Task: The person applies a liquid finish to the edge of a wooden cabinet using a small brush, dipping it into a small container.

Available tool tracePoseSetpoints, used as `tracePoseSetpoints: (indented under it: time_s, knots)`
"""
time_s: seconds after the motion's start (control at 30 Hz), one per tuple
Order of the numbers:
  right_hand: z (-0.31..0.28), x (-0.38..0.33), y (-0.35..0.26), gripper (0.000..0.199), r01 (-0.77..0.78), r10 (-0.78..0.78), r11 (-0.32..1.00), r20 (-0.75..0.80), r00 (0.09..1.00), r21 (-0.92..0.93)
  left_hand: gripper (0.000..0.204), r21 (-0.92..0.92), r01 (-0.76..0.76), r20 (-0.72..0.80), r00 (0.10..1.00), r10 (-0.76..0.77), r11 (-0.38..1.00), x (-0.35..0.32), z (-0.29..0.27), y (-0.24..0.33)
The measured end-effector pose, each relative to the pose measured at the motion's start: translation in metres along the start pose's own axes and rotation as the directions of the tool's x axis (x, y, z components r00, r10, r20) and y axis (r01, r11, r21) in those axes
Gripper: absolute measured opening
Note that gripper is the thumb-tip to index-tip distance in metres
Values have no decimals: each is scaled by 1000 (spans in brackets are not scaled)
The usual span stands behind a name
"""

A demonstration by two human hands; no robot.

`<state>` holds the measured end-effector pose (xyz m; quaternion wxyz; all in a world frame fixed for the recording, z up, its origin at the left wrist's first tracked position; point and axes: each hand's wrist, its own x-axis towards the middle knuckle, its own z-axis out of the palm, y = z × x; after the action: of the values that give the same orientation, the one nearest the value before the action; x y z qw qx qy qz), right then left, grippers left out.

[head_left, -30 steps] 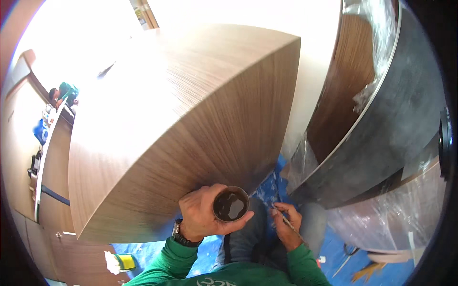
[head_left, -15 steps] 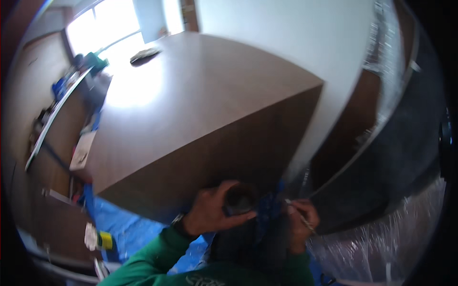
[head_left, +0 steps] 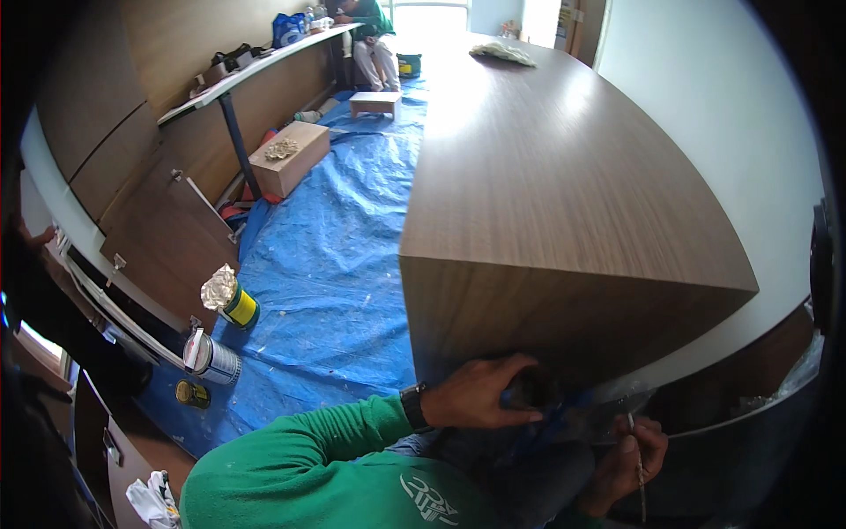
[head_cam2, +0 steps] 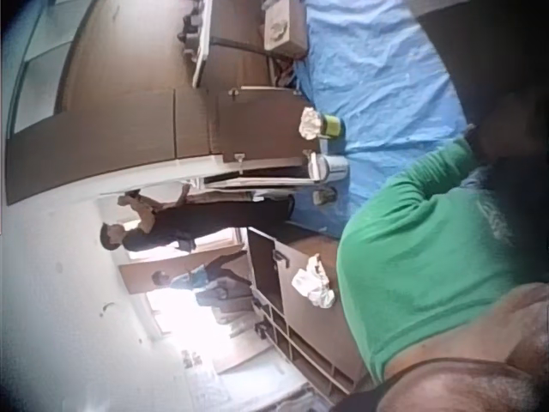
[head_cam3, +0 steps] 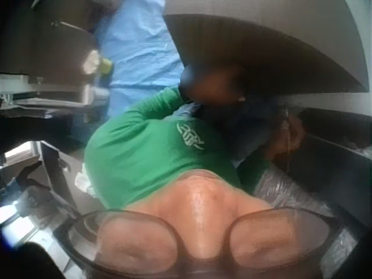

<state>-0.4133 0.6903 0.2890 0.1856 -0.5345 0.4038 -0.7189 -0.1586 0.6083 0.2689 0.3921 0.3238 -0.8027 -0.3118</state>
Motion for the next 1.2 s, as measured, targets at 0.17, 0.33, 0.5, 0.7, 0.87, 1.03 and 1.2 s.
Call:
tracePoseSetpoints:
  time_s: [0.17,0.33,0.5,0.7,0.87,1.03,1.2]
  knots:
    - [3,7,0,16,-9,9,1000,31,999,6,72,-4,42,1,999,-42,999,-12,-3,1]
    - [8,15,-5,16,80,-80,997,142,987,5,72,-2,68,5,998,-68,998,-19,-10,10]
    - [42,22,-27,15,143,-150,989,246,958,49,74,-82,77,-3,997,-78,994,-27,-16,17]
    - [46,41,-47,18,187,-197,980,255,947,64,75,-133,-115,-134,986,97,984,-1,-13,31]
    - [44,43,-66,11,-46,85,992,361,929,-114,72,-26,-212,-170,964,205,977,9,-25,27]
    - [22,36,-91,14,-337,346,938,321,881,-86,70,-67,-264,-17,964,264,962,30,-11,36]
    - [10,29,-87,7,-70,190,943,352,916,-326,70,-78,-317,40,946,321,945,40,-1,37]
